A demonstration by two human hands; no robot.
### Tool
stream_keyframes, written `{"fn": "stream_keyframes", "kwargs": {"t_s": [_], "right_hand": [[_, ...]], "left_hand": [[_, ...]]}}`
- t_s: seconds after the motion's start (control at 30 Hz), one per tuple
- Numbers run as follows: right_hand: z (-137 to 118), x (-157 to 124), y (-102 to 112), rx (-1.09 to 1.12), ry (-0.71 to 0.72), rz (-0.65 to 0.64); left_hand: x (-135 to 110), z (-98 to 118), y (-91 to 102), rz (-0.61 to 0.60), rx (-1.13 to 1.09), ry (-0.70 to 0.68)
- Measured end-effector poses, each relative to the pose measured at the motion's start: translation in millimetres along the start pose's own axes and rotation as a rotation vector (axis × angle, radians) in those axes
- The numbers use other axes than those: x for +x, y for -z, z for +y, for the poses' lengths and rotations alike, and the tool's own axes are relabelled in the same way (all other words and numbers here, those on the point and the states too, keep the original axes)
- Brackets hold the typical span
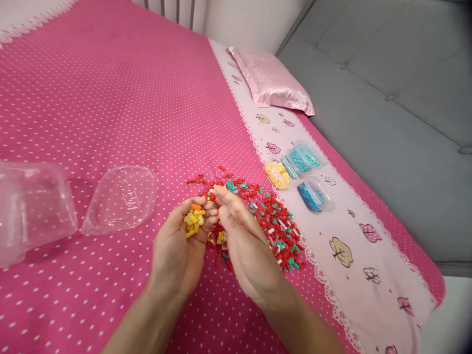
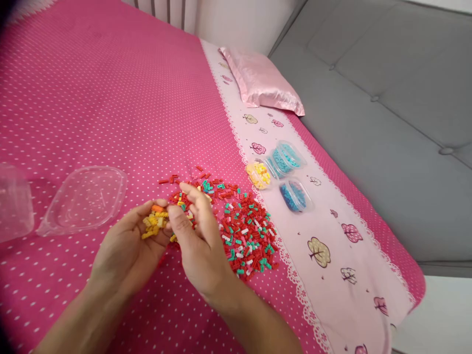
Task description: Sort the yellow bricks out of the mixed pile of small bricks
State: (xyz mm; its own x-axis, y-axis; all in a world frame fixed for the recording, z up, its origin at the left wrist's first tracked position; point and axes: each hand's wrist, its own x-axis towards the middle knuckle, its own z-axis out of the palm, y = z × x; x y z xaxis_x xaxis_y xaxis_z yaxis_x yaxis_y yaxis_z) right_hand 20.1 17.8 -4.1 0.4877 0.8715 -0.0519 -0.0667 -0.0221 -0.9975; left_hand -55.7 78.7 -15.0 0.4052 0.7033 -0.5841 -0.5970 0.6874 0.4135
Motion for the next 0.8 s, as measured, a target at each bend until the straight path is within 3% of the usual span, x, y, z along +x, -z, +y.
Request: {"fn": "stream_keyframes", "kwargs": {"t_s": [0.1, 0.2, 0.43, 0.57, 0.7, 0.8], "right_hand": [[14.0, 0.1, -18.5, 0.328, -0.194, -0.055], [19.1, -1.3, -28.8, 0.502, -0.276, -0.026], [24.1, -4.8, -33.1, 0.650, -0.380, 0.013], [28.9, -3.7, -31.6, 0.663, -0.402, 0.012], [29.9, -1.3, -31.0, 0.728, -0.415, -0.016], [27.3, 1.2, -29.9, 0.930, -0.559, -0.041]], "left_hand": [[-6.4, -2.4, -4.8, 0.056, -0.058, -0.117], [-13.7, -7.8, -6.3, 0.076, -0.040, -0.196], [-26.7, -16.5, -3.1, -0.090, 0.035, -0.307], [-30.8, -18.5, -2.2, -0.128, 0.100, -0.421], [-32.4, -21.0, 1.2, -0.183, 0.278, -0.586], [-30.9, -24.6, 5.6, -0.256, 0.388, -0.778]]}}
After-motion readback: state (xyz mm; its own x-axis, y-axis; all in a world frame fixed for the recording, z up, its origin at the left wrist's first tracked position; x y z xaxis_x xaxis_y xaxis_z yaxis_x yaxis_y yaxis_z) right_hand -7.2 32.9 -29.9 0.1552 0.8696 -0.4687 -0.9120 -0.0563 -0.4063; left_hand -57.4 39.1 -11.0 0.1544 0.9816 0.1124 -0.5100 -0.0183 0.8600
